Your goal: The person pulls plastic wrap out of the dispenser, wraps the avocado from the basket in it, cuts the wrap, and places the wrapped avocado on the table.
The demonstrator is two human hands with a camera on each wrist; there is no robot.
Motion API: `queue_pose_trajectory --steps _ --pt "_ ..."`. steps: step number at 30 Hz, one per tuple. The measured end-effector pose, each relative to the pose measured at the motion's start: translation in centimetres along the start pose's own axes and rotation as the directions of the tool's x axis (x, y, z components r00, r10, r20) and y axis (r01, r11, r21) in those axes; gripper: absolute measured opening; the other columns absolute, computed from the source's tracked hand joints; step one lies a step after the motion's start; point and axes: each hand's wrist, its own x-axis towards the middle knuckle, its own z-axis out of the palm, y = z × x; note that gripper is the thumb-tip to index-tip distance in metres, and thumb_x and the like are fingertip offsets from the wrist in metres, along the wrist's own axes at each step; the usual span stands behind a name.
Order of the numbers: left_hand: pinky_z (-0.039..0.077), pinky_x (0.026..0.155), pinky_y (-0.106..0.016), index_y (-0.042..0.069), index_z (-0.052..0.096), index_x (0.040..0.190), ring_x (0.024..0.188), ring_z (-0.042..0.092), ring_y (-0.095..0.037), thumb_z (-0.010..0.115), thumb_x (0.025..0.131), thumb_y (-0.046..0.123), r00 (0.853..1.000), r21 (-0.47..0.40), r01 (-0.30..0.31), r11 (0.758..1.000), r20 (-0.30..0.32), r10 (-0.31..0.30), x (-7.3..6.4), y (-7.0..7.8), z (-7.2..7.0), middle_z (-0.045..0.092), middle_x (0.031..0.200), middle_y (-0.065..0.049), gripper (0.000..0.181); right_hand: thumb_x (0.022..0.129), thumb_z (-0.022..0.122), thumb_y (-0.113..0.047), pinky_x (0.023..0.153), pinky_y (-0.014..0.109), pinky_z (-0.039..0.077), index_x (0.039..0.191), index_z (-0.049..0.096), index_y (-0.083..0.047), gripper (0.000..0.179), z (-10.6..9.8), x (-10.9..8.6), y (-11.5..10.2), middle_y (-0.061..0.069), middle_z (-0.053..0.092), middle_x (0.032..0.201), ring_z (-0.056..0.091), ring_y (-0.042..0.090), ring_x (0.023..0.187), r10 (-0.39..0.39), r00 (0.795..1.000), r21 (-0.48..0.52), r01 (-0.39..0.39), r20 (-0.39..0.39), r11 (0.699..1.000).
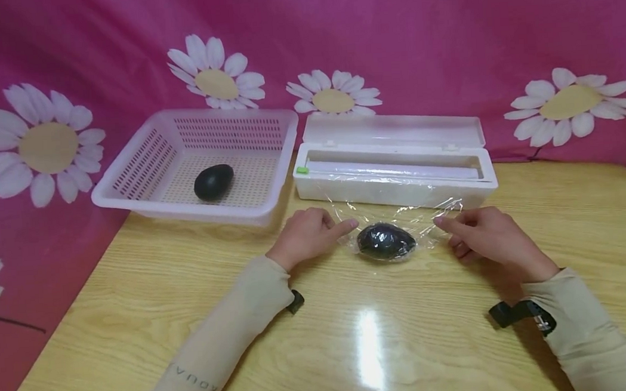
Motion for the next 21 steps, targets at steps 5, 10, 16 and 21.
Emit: queue_pose_trajectory --steps 5,10,16,21 --pt "0.04 0.06 -0.027 0.02 0.062 0.064 0.062 0.046 -0.011 0.062 0.093 0.068 1.0 0.053 -0.021 0.998 -0.009 0.022 0.4 0.2 0.1 0.048 0.059 0.008 0.056 0.098 0.057 -0.065 0.071 0.027 0.053 0.109 0.072 -0.007 0.062 0.4 0.1 -0.3 0.003 0.075 0.086 0.069 0.013 0.076 -0.053 0.996 -0.07 0.048 -0.075 0.996" --pt "0.047 0.066 -0.028 0.021 0.073 0.076 0.07 0.059 -0.012 0.068 0.09 0.066 1.0 0.046 -0.013 0.999 -0.014 0.014 0.6 0.3 0.1 0.066 0.07 0.008 0.047 0.099 0.061 -0.057 0.072 0.025 0.058 0.112 0.069 -0.004 0.055 1.0 0.1 -0.8 0.01 0.076 0.097 0.072 0.011 0.079 -0.077 0.993 0.022 0.079 -0.091 0.997" --pt "0.053 0.077 -0.031 0.017 0.079 0.093 0.083 0.067 -0.014 0.074 0.087 0.062 1.0 0.026 -0.012 1.0 0.002 0.012 1.0 0.1 0.2 0.077 0.089 0.002 0.046 0.102 0.064 -0.04 0.079 0.027 0.064 0.118 0.054 -0.001 0.043 1.9 0.2 -1.2 0.019 0.068 0.118 0.076 0.01 0.09 -0.075 0.996 0.219 0.084 -0.047 0.972" --pt "0.052 0.074 -0.028 0.017 0.079 0.091 0.078 0.064 -0.012 0.079 0.084 0.057 1.0 -0.031 -0.017 0.999 0.019 0.018 1.3 0.0 0.3 0.074 0.083 0.003 0.041 0.1 0.07 -0.026 0.08 0.03 0.065 0.112 0.046 -0.003 0.036 2.5 0.4 -1.3 0.013 0.069 0.11 0.075 0.01 0.088 -0.106 0.994 0.362 0.112 -0.039 0.925"
